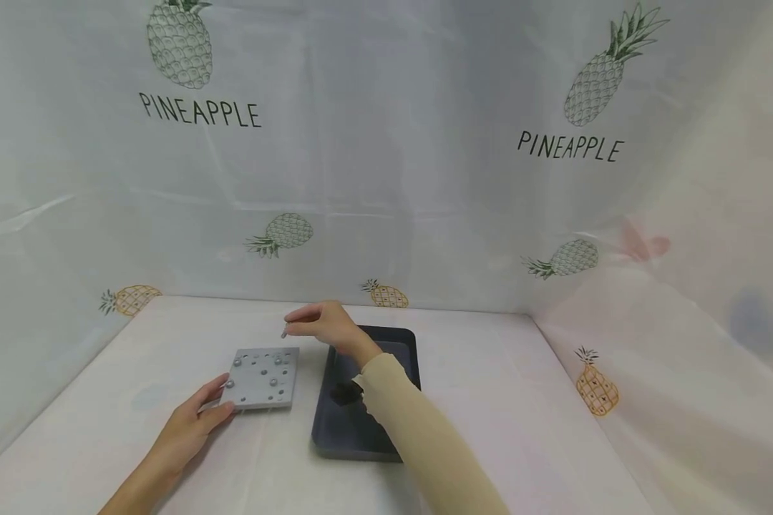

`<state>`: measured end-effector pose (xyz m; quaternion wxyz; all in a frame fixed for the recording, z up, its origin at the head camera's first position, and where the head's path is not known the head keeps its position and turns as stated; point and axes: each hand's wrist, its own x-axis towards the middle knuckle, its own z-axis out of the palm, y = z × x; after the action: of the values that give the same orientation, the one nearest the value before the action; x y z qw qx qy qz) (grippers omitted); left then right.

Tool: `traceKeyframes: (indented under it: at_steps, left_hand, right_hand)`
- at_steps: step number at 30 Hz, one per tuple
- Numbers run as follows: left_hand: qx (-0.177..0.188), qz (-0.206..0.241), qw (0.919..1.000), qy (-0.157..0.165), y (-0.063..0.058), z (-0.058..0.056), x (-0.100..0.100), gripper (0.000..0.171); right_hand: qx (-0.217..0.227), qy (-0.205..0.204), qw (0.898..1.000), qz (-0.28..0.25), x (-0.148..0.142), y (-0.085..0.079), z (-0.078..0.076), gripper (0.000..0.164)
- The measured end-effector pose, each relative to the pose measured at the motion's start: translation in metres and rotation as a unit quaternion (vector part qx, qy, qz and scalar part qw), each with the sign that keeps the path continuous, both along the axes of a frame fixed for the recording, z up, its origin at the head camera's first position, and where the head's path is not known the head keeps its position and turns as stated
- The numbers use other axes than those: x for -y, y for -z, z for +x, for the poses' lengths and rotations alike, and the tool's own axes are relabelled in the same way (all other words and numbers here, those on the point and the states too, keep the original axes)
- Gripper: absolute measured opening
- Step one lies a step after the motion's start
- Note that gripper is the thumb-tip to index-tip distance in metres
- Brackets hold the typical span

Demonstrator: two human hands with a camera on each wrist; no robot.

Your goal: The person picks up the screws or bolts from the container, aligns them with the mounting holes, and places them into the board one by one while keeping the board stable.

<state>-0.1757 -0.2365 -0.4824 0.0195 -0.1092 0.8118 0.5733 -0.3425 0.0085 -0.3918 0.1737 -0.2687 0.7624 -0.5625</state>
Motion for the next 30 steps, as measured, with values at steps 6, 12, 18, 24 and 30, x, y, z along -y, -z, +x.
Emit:
traceKeyframes:
  at_steps: [6,12,18,24,30]
  left_hand:
    - [-0.003,-0.003,1.0,0.001,0.0,0.0,-0.001,0.073]
    - [-0.005,0.002,1.0,0.004,0.001,0.0,0.0,0.073]
    - [-0.007,0.006,1.0,0.004,0.001,0.001,0.001,0.072]
    - [-0.002,0.005,1.0,0.001,0.001,0.0,0.001,0.072]
    - [-0.006,0.006,1.0,0.004,0.001,0.0,0.002,0.071]
  right_hand:
    - [-0.016,-0.011,1.0,0.021,0.025,0.007,-0.001,0.02]
    - [-0.023,-0.024,0.999,0.032,0.042,0.019,-0.009,0.021]
    - [-0.027,-0.043,0.998,0.035,0.055,0.025,-0.012,0.024]
    - [-0.032,-0.042,0.997,0.057,0.066,0.032,-0.013,0.021]
    - [-0.064,-0.044,0.994,0.071,0.076,0.037,-0.011,0.019]
